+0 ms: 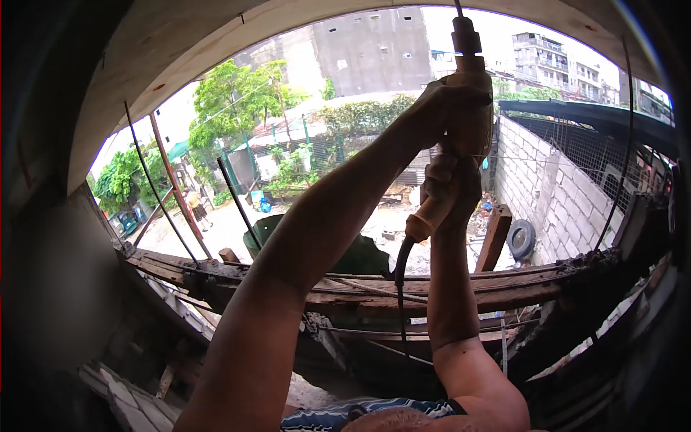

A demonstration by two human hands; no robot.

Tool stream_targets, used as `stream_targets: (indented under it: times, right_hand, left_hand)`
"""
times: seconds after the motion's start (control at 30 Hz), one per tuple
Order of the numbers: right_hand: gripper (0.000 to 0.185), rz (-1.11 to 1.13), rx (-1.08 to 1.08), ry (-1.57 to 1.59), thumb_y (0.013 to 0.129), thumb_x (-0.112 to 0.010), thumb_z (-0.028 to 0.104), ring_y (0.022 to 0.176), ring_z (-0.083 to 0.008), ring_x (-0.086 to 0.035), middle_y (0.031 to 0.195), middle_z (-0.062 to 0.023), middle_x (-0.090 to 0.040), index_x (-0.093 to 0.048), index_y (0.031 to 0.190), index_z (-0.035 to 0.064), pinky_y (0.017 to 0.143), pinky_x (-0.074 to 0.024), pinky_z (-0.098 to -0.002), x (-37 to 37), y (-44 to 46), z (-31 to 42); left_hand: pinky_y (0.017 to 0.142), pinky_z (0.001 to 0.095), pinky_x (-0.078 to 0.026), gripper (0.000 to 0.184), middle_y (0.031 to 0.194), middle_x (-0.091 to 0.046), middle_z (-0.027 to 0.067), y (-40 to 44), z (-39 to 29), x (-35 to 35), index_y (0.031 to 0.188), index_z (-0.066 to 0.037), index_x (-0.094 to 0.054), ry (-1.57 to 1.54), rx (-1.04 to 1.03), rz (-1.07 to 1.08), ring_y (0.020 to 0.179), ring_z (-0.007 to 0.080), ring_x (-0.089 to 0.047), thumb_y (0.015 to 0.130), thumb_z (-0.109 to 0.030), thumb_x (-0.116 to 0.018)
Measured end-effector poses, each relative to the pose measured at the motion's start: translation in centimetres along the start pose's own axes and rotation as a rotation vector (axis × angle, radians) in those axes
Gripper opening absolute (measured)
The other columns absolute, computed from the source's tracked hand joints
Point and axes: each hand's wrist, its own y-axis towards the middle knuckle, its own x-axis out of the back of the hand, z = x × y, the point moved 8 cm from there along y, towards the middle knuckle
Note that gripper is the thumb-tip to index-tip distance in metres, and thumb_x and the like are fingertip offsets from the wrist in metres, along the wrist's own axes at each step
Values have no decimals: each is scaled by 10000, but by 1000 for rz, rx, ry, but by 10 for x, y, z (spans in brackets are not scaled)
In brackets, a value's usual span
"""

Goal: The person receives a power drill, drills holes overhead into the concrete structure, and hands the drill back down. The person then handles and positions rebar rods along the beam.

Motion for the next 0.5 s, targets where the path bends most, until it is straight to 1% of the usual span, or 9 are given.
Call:
stream_targets:
  times: [0.07, 0.1, 0.17, 0.27, 0.3, 0.37, 0.4, 0.47, 0.5]
  right_hand:
    - [294, -133, 87, -175, 1020, -379, 254, 636, -160, -519, 777, -60, -531, -531, 1098, 15, 489, -465, -274, 6, -3, 9]
    - [294, -134, 88, -175, 1020, -379, 254, 636, -160, -519, 777, -60, -531, -531, 1098, 15, 489, -465, -274, 6, -3, 9]
    - [262, 6, 97, -201, 1019, -379, 256, 610, -154, -494, 750, -52, -501, -522, 1037, 37, 471, -440, -268, -2, -2, 9]
    - [241, 216, 110, -239, 1019, -379, 258, 572, -145, -456, 709, -39, -456, -509, 945, 69, 443, -403, -257, -16, -4, 7]
    - [241, 215, 110, -238, 1019, -379, 258, 572, -145, -456, 709, -39, -456, -509, 945, 69, 443, -403, -257, -17, -5, 7]
    - [230, 72, 115, -283, 1022, -397, 261, 532, -131, -411, 679, -19, -414, -508, 929, 82, 429, -378, -259, -11, -3, 8]
    - [230, 73, 114, -281, 1022, -397, 261, 532, -131, -411, 679, -19, -414, -508, 929, 82, 429, -378, -259, -13, -4, 7]
    - [241, 18, 72, -153, 1026, -411, 272, 511, -126, -402, 671, -11, -413, -540, 989, 72, 429, -378, -263, -10, -3, 3]
    - [241, 19, 71, -150, 1026, -411, 272, 511, -126, -402, 671, -11, -413, -540, 989, 72, 429, -378, -263, -7, -2, 3]
  left_hand:
    - [766, 348, -586, 441, 967, -661, 95, -1, -5, -8, 1154, 0, -574, -55, -42, 34, 850, 189, -683, 813, -227, -736]
    - [766, 348, -586, 441, 967, -661, 95, -3, -6, -12, 1154, 0, -574, -55, -41, 34, 850, 189, -683, 813, -227, -736]
    - [772, 344, -584, 456, 978, -661, 98, -6, -12, -11, 1172, -2, -566, -16, -97, -82, 854, 187, -681, 808, -212, -742]
    - [756, 337, -581, 446, 966, -661, 95, -5, -14, -14, 1169, -7, -577, 38, -123, -78, 849, 182, -678, 800, -194, -744]
    - [756, 337, -581, 446, 966, -661, 95, -4, -12, -14, 1169, -7, -577, 38, -121, -79, 849, 182, -678, 800, -194, -744]
    - [728, 327, -575, 428, 946, -659, 91, -3, -15, -14, 1154, -10, -595, 5, -111, -86, 826, 174, -672, 794, -187, -742]
    - [728, 327, -575, 428, 946, -659, 91, -5, -16, -15, 1154, -10, -595, 7, -111, -87, 826, 174, -672, 794, -187, -742]
    - [710, 322, -570, 411, 938, -660, 88, -7, -18, -13, 1134, -10, -609, 49, -95, -131, 804, 169, -664, 785, -182, -740]
    - [710, 322, -570, 411, 938, -660, 88, -8, -19, -14, 1134, -10, -609, 52, -95, -132, 804, 169, -664, 785, -182, -740]
